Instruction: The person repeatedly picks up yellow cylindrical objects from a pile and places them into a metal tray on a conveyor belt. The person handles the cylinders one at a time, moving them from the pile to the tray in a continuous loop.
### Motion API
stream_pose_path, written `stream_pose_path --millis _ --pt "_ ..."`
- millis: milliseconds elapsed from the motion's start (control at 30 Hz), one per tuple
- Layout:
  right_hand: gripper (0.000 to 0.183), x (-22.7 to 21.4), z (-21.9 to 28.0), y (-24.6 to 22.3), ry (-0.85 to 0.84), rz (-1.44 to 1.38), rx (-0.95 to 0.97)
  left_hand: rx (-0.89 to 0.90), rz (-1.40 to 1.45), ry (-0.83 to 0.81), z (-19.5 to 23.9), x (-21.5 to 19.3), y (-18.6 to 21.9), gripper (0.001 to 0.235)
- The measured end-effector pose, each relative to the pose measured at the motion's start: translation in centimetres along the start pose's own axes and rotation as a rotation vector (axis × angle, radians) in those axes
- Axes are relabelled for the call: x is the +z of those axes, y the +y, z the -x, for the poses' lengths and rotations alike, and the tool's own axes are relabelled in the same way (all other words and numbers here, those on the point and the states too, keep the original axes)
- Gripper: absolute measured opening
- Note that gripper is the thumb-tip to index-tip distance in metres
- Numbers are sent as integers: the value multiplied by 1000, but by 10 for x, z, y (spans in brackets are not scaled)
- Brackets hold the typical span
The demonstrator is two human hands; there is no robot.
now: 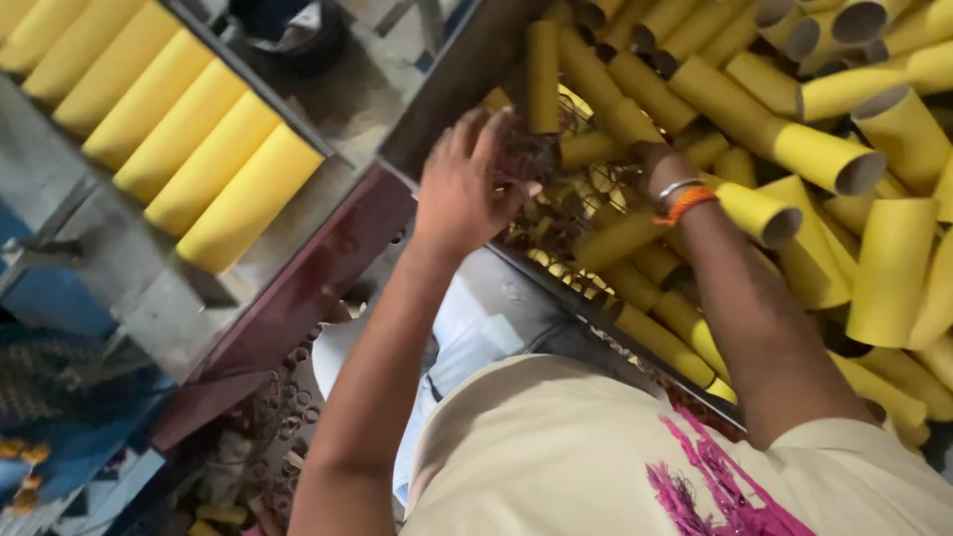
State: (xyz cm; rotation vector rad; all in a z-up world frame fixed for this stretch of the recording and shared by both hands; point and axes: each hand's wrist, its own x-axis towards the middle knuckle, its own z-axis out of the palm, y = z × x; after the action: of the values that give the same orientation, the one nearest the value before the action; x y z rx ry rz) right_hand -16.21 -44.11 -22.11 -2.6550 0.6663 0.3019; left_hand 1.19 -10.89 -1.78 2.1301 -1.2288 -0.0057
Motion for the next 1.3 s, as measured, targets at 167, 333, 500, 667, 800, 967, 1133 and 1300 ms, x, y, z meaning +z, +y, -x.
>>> stream_pose_path --millis 167,333,500,667,800,967,1133,1300 --pt "52 31 -12 -9 -240 183 65 -188 -101 -228 -7 9 8 61" --pt "65 16 4 -40 -411 310 -58 -164 -119 -139 0 11 6 54" --pt "81 7 32 -95 -614 512 -295 -166 -112 -168 -3 10 7 58" --pt "71 7 -11 -97 -567 191 -327 -172 -96 -158 -2 10 6 54" --pt "82 19 -64 -80 -472 74 -389 -187 -91 -166 -2 12 6 54" --pt "69 29 -82 -85 -475 520 -447 -193 -60 -159 -4 13 4 49" --pt "80 -45 -54 -97 -232 284 -414 -206 -34 -147 -3 19 2 47" --pt "61 -172 22 -129 185 -280 -626 -79 94 93 -4 7 5 80"
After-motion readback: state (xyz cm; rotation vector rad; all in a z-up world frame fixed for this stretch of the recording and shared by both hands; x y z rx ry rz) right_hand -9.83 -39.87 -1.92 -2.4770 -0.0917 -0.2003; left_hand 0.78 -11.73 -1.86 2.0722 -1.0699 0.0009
